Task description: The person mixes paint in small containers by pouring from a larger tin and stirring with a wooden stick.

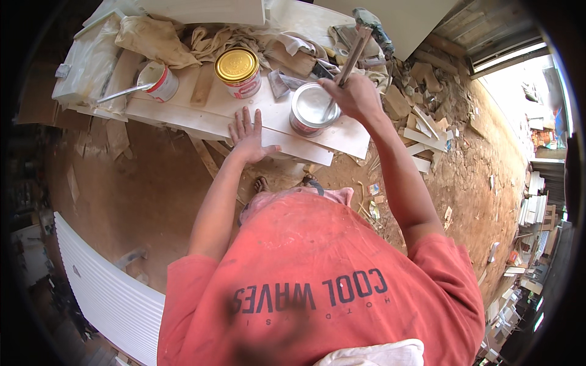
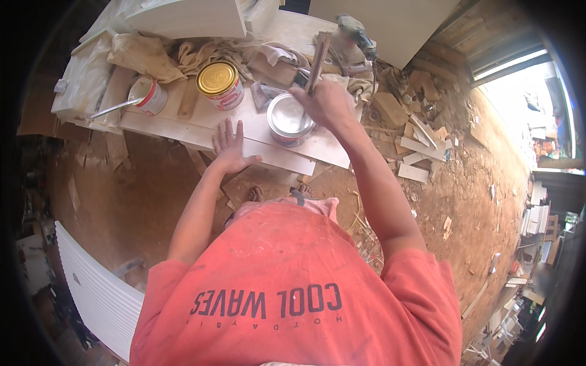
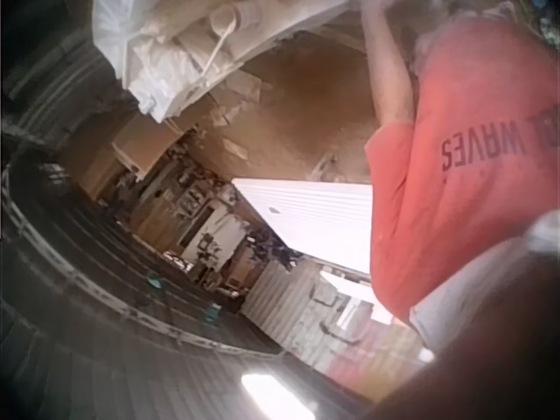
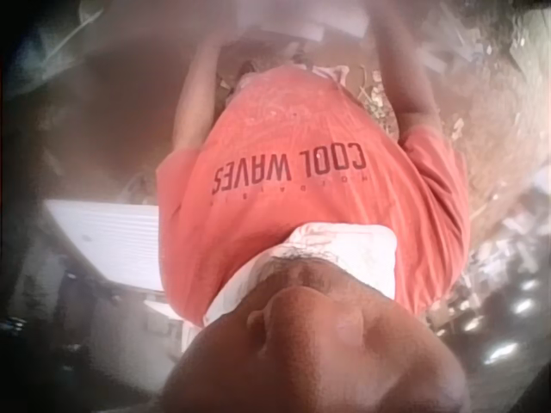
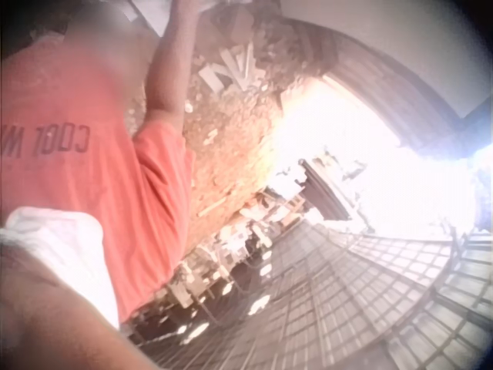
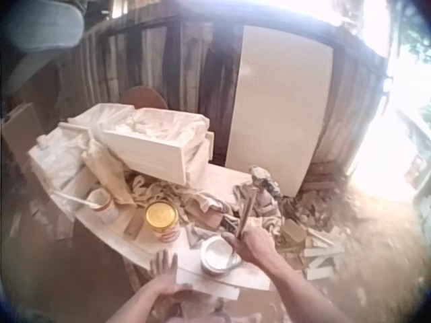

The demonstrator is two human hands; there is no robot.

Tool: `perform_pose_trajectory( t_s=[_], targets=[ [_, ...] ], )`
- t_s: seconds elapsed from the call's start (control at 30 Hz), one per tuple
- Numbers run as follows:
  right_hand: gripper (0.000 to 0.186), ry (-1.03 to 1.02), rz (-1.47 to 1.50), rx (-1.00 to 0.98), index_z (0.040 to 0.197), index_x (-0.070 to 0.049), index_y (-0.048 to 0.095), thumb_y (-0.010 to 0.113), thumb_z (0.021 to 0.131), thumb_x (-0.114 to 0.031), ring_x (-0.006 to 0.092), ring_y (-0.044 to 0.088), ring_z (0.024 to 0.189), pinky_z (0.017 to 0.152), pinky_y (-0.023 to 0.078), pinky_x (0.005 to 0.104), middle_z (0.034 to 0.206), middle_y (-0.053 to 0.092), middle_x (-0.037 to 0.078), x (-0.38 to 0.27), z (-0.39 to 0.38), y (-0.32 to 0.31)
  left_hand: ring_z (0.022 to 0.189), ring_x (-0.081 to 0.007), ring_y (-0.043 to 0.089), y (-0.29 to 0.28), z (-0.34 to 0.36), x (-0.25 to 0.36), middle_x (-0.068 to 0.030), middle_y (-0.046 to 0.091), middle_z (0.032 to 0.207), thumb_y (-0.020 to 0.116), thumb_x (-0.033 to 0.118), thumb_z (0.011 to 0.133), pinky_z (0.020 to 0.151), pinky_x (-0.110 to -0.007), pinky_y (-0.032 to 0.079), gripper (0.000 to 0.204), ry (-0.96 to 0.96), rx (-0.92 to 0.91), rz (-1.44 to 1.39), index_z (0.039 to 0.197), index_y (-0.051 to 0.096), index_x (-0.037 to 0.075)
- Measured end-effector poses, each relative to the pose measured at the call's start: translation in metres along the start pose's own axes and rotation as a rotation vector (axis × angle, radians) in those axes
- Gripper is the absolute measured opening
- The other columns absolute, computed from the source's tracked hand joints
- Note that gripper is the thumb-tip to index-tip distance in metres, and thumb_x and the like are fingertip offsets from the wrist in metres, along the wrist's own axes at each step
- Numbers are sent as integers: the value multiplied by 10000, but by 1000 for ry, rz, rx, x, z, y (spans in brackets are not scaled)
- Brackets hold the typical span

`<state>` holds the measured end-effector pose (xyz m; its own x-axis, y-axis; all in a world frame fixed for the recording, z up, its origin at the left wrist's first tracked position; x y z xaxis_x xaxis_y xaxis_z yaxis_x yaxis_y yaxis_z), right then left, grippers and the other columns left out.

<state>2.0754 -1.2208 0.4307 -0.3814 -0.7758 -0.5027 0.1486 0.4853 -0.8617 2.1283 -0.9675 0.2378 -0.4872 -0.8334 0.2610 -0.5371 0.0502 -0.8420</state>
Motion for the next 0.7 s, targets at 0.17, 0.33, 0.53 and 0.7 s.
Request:
perform_pose_trajectory(
  t_s=[0.17,0.33,0.53,0.7],
  targets=[
    [511,19,171,158,824,-7,742,684,902,-509,381,682,719,681,505,476,753,690,235,3,2,-3,1492,-441,-271,0,1,2,-244,-259,1630,682,769,741,1167,-648,-116,1372,-4,1,10,1598,-169,116],
    [537,33,148,-65,820,-1,731,627,935,-516,378,681,712,683,504,475,692,663,225,4,-5,4,1492,-443,-271,0,0,0,-248,-258,1629,682,773,736,1165,-652,-117,1381,-9,-9,6,1596,-168,104],
    [508,-111,187,171,854,-35,751,617,952,-515,311,673,699,660,495,434,724,686,177,7,3,13,1491,-446,-271,0,3,1,-251,-258,1628,683,779,729,1166,-656,-104,1390,-6,-4,25,1597,-166,102],
    [577,19,211,-108,852,7,746,605,938,-547,372,683,723,707,509,464,737,682,217,-5,-9,7,1490,-444,-274,1,1,-2,-249,-260,1628,680,784,728,1166,-658,-103,1391,0,2,5,1596,-167,103]
  ],
)
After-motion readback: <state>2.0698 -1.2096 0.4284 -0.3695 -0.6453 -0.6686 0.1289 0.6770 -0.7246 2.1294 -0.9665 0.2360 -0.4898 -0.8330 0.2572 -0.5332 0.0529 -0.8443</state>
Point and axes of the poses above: each hand's wrist, its own z-axis towards the middle knuckle, its own y-axis out of the palm, x = y × z, the point moved 6 cm from there along z, towards the middle knuckle
